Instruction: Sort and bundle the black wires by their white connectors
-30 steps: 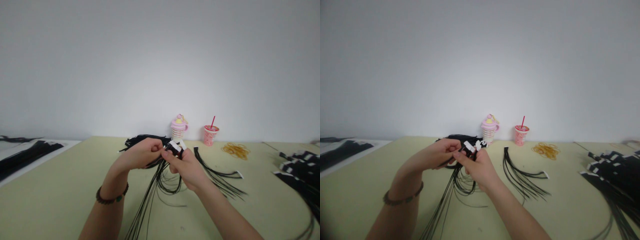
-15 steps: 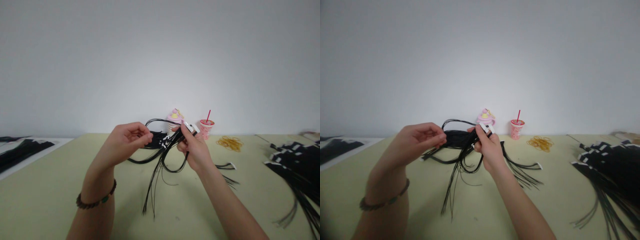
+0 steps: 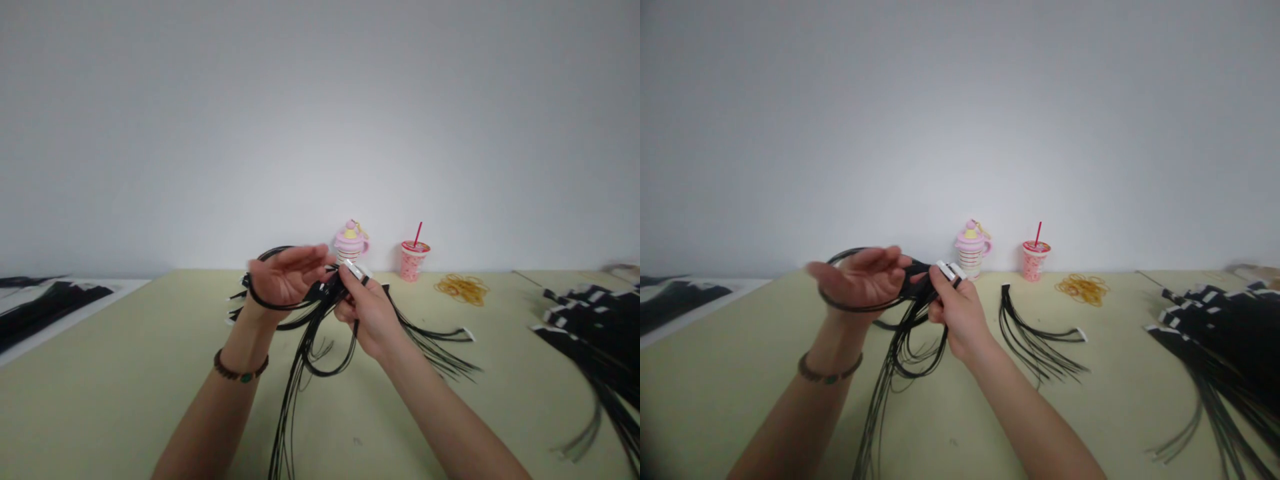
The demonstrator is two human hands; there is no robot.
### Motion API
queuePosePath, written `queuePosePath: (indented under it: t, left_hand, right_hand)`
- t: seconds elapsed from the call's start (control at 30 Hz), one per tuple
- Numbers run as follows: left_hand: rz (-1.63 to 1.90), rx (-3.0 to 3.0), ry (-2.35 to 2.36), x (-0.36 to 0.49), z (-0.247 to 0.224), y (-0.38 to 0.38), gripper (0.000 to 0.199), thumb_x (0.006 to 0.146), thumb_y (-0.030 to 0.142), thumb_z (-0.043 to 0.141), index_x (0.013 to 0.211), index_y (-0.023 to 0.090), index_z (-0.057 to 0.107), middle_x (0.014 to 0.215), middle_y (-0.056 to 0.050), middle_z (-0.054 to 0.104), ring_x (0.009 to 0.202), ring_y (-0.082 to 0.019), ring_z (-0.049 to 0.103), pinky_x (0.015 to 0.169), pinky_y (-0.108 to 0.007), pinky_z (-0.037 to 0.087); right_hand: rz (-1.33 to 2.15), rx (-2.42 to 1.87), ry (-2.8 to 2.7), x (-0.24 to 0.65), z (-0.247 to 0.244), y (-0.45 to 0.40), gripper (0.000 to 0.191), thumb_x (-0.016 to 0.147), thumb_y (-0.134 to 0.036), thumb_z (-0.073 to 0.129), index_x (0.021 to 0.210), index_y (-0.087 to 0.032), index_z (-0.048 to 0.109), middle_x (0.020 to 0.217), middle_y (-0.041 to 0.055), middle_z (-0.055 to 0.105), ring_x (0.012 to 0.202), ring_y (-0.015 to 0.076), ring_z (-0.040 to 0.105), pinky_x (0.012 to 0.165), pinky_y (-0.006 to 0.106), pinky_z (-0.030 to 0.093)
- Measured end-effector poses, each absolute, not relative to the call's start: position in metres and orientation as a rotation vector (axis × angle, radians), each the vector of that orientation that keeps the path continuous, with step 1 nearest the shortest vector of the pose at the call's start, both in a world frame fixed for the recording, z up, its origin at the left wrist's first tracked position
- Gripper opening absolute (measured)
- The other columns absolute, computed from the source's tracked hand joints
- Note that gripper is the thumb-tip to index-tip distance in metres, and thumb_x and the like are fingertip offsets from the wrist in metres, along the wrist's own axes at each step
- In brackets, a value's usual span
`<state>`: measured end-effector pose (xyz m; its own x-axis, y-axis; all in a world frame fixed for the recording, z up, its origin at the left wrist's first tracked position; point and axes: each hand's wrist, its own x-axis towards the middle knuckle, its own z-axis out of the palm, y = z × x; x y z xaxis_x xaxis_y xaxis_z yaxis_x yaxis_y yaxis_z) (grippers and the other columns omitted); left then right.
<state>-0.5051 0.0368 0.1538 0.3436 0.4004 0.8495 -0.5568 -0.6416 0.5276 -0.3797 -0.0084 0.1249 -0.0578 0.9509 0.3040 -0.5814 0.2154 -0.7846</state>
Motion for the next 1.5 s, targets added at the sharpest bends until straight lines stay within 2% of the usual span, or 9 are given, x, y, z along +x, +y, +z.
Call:
queuePosePath:
  t: [0.1,0.17,0.27,0.33,0.43,0.53,0.83,1.13,1.5]
  left_hand:
    - [1.472,1.884,-0.009,-0.502,0.164,0.02,0.068,0.075,0.076,0.013,0.132,0.04,0.024,0.13,-0.002,0.04,0.117,-0.022,0.038,0.085,-0.039,0.045]
    - [1.578,2.031,0.127,-0.503,0.169,0.015,0.071,0.076,0.074,0.023,0.136,0.038,0.007,0.136,-0.005,0.029,0.123,-0.022,0.029,0.093,-0.041,0.039]
    - [2.102,2.263,0.345,-0.508,0.173,0.014,0.07,0.074,0.048,0.061,0.131,0.031,0.024,0.135,-0.009,0.027,0.122,-0.025,0.03,0.097,-0.043,0.032]
    - [2.287,2.495,0.551,-0.514,0.174,0.013,0.056,0.068,0.029,0.07,0.117,0.022,0.045,0.123,-0.011,0.042,0.113,-0.025,0.04,0.095,-0.042,0.035]
    - [1.557,2.805,0.74,-0.525,0.176,0.012,0.034,0.068,0.028,0.069,0.097,0.013,0.058,0.085,-0.006,0.06,0.076,-0.015,0.055,0.072,-0.026,0.046]
    - [0.877,2.714,0.648,-0.534,0.175,0.016,0.036,0.067,0.035,0.069,0.093,0.012,0.061,0.069,-0.001,0.059,0.053,-0.008,0.048,0.049,-0.016,0.039]
    - [0.778,2.495,1.005,-0.553,0.176,0.028,0.026,0.076,0.04,0.055,0.078,0.015,0.061,0.054,0.001,0.054,0.046,-0.01,0.045,0.042,-0.017,0.032]
    - [0.879,2.089,0.875,-0.551,0.174,0.038,0.029,0.078,0.041,0.054,0.088,0.013,0.049,0.072,-0.005,0.06,0.055,-0.011,0.05,0.043,-0.016,0.032]
    - [0.593,1.797,0.726,-0.559,0.178,0.037,0.042,0.076,0.035,0.06,0.114,0.017,0.053,0.083,-0.008,0.062,0.032,0.0,0.031,0.027,-0.013,0.018]
  right_hand:
    - [1.323,-0.516,-0.995,-0.389,0.121,-0.012,0.031,0.073,-0.039,0.065,0.068,-0.012,0.049,0.052,-0.007,0.032,0.038,0.0013,0.021,0.035,0.014,0.014]
    - [1.295,-0.561,-1.051,-0.392,0.12,-0.014,0.031,0.075,-0.039,0.063,0.068,-0.012,0.05,0.053,-0.0056,0.035,0.039,0.0018,0.023,0.035,0.014,0.015]
    - [1.243,-0.615,-1.116,-0.393,0.117,-0.013,0.033,0.079,-0.042,0.057,0.069,-0.01,0.053,0.056,-0.0025,0.041,0.04,0.002,0.024,0.036,0.015,0.014]
    - [1.214,-0.625,-1.134,-0.393,0.115,-0.012,0.034,0.079,-0.042,0.056,0.068,-0.011,0.051,0.054,-0.0036,0.039,0.04,0.0024,0.023,0.036,0.016,0.014]
    - [1.186,-0.636,-1.254,-0.391,0.111,-0.01,0.034,0.078,-0.041,0.058,0.064,-0.012,0.048,0.049,-0.0059,0.031,0.041,0.0033,0.022,0.037,0.016,0.015]
    - [1.154,-0.666,-1.434,-0.387,0.111,-0.01,0.031,0.076,-0.039,0.06,0.064,-0.011,0.052,0.05,-0.0052,0.032,0.043,0.0039,0.023,0.039,0.017,0.016]
    - [1.12,-0.704,-1.371,-0.38,0.111,-0.004,0.033,0.081,-0.043,0.052,0.077,-0.011,0.058,0.051,-0.005,0.031,0.042,0.0044,0.023,0.039,0.017,0.014]
    - [0.946,-0.72,-1.414,-0.377,0.106,0.004,0.033,0.087,-0.042,0.045,0.073,-0.013,0.052,0.051,-0.0049,0.031,0.043,0.0046,0.025,0.039,0.016,0.015]
    - [0.792,-0.855,-1.688,-0.378,0.104,-0.003,0.037,0.087,-0.044,0.045,0.072,-0.012,0.058,0.049,-0.0044,0.031,0.044,0.0065,0.028,0.042,0.018,0.018]
